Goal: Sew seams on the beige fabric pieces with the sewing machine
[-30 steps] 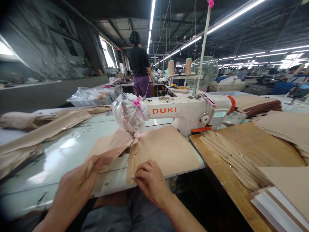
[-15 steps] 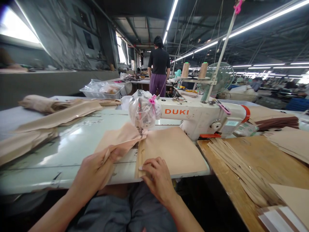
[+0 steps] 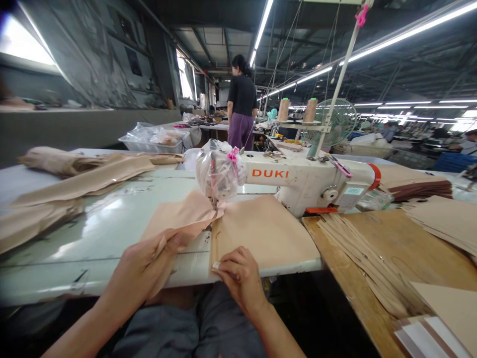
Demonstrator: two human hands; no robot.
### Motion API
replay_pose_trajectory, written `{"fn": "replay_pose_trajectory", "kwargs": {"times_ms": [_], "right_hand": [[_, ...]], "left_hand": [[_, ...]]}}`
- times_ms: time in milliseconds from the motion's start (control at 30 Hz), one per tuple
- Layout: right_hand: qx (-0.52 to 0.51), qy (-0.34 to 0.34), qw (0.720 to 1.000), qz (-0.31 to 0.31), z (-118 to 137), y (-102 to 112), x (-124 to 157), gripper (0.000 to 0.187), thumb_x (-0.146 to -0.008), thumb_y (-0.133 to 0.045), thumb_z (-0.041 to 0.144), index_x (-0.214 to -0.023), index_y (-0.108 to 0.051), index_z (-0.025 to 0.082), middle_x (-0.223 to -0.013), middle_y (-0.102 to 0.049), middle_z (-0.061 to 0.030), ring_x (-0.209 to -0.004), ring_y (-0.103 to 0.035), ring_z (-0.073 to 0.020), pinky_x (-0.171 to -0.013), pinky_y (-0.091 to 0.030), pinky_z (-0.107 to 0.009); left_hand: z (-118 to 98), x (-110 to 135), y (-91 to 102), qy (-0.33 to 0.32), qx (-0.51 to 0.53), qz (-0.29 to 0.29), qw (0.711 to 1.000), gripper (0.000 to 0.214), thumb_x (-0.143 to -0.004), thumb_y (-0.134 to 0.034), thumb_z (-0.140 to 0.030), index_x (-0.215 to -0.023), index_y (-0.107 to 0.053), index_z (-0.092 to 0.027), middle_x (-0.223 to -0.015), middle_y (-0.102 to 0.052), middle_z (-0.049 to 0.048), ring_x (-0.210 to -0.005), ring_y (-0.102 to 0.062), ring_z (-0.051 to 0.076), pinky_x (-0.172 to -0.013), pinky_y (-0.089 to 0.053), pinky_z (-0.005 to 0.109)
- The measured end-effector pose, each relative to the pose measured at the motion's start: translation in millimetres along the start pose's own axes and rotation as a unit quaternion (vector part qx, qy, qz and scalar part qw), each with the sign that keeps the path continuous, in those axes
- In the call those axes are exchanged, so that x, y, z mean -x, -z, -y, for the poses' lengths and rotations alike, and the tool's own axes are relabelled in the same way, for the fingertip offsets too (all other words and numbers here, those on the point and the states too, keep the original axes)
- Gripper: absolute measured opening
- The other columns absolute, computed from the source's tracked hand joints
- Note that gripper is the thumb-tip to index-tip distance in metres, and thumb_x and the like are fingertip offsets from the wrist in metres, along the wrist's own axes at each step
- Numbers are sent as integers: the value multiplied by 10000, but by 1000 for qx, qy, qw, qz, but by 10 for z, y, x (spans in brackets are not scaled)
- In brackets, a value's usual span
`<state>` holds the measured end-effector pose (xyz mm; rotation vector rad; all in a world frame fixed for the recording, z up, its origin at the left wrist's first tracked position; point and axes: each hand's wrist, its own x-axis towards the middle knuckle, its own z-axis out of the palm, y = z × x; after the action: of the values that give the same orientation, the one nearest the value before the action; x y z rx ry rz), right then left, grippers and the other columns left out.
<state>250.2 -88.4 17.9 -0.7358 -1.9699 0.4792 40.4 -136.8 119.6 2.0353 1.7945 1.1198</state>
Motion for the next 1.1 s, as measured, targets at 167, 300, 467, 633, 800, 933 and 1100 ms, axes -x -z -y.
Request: {"fn": "replay_pose_trajectory", "kwargs": {"times_ms": [167,300,467,633,800,933,1100], "right_hand": [[21,8,1000,5,9,15,-10,97,-916,-679,292,-929,-768,255,-862,-715,-46,-815,-547,-189,-731,-440,-353],[35,10,999,2,13,-24,-3,104,-922,-672,304,-922,-764,255,-866,-721,-44,-811,-544,-190,-736,-429,-363],[57,32,998,13,34,-11,3,70,-918,-674,243,-889,-738,238,-885,-718,-28,-814,-528,-183,-734,-405,-357],[112,95,989,19,63,34,47,173,-972,-570,194,-829,-667,201,-813,-675,-16,-841,-494,-180,-744,-378,-360],[141,157,977,-4,0,20,98,319,-1012,-408,155,-743,-577,175,-722,-610,-25,-835,-480,-187,-732,-365,-372],[134,164,977,-14,-45,0,115,358,-1011,-326,127,-743,-560,173,-728,-604,-40,-830,-491,-193,-729,-369,-380],[124,171,977,-18,-21,18,85,356,-1014,-324,142,-746,-555,184,-727,-608,-37,-810,-501,-190,-707,-366,-372]], "left_hand": [[49,36,-42,-4,11,24,1000,398,-1015,-370,-501,-1118,-678,-269,-899,-724,-13,-796,-660,173,-710,-458,224],[90,65,-70,-6,11,22,1000,359,-1016,-393,-486,-1144,-665,-291,-908,-715,-39,-808,-654,149,-715,-454,212],[120,107,-77,-63,-17,20,998,288,-1023,-410,-380,-1131,-649,-262,-989,-719,-16,-916,-671,147,-804,-497,212],[266,247,-244,-263,-88,3,961,328,-911,-434,-123,-1181,-590,-227,-1110,-718,33,-1045,-667,156,-918,-527,223],[476,320,-490,-395,-206,-40,894,423,-832,-405,-31,-1173,-610,-176,-1131,-738,34,-1066,-679,140,-994,-498,202],[492,295,-556,-445,-254,-64,857,337,-896,-388,-77,-1096,-647,-159,-1114,-751,31,-1037,-700,152,-953,-526,213],[412,253,-558,-448,-269,-62,850,327,-968,-344,-135,-1027,-663,-168,-1084,-760,24,-1008,-712,142,-941,-525,197]]}}
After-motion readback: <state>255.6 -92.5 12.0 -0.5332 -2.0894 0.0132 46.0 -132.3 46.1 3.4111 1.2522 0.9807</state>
